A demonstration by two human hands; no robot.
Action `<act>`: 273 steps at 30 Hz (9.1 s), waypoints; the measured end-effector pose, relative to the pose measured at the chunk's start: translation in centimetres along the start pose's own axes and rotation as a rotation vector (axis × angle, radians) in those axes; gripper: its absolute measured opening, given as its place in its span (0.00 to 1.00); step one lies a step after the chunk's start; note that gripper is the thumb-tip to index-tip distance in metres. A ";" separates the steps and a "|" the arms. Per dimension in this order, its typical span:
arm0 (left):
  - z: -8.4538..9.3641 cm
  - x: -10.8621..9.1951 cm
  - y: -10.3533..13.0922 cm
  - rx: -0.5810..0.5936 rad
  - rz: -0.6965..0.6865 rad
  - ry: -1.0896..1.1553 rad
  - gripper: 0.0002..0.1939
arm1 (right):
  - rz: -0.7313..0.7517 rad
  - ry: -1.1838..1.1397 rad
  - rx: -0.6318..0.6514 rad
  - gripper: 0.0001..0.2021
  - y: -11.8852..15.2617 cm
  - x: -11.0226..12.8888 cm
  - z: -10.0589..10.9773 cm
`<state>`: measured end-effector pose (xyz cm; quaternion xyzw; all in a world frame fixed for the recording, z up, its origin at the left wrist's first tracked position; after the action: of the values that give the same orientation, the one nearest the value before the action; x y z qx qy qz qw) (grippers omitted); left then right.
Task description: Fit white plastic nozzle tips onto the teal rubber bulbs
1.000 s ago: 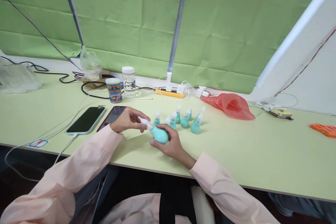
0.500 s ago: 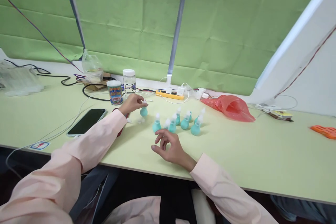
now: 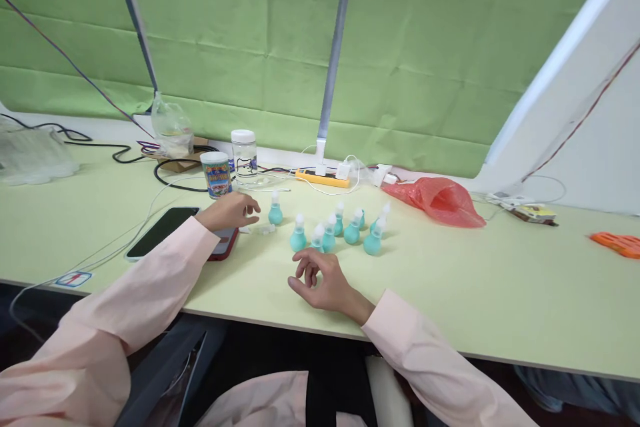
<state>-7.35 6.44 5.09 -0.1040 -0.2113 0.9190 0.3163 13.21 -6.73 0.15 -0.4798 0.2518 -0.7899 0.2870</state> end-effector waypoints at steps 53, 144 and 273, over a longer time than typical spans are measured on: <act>-5.1 -3.9 0.1 0.101 0.095 -0.255 0.11 | 0.113 0.492 0.161 0.07 0.3 -0.9 -0.6; -2.2 -9.8 4.3 -0.527 -0.349 0.726 0.14 | -0.311 -0.185 -0.167 0.10 -0.4 -1.5 -0.2; -2.8 -9.5 4.2 -0.039 0.095 1.125 0.14 | 0.367 0.581 -0.213 0.12 1.0 -2.2 2.0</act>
<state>-1.34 -1.58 1.18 -0.5933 -0.0221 0.7310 0.3363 16.07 -6.16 -1.05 -0.2092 0.4857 -0.7981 0.2887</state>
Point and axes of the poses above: each hand's wrist, its own y-axis away from the middle knuckle, its own z-axis out of the back of the hand, x = y × z, the point moved 2 cm from there along -y, towards the middle knuckle, and after that the axes turned 10 degrees about -x, right-handed, at the moved point
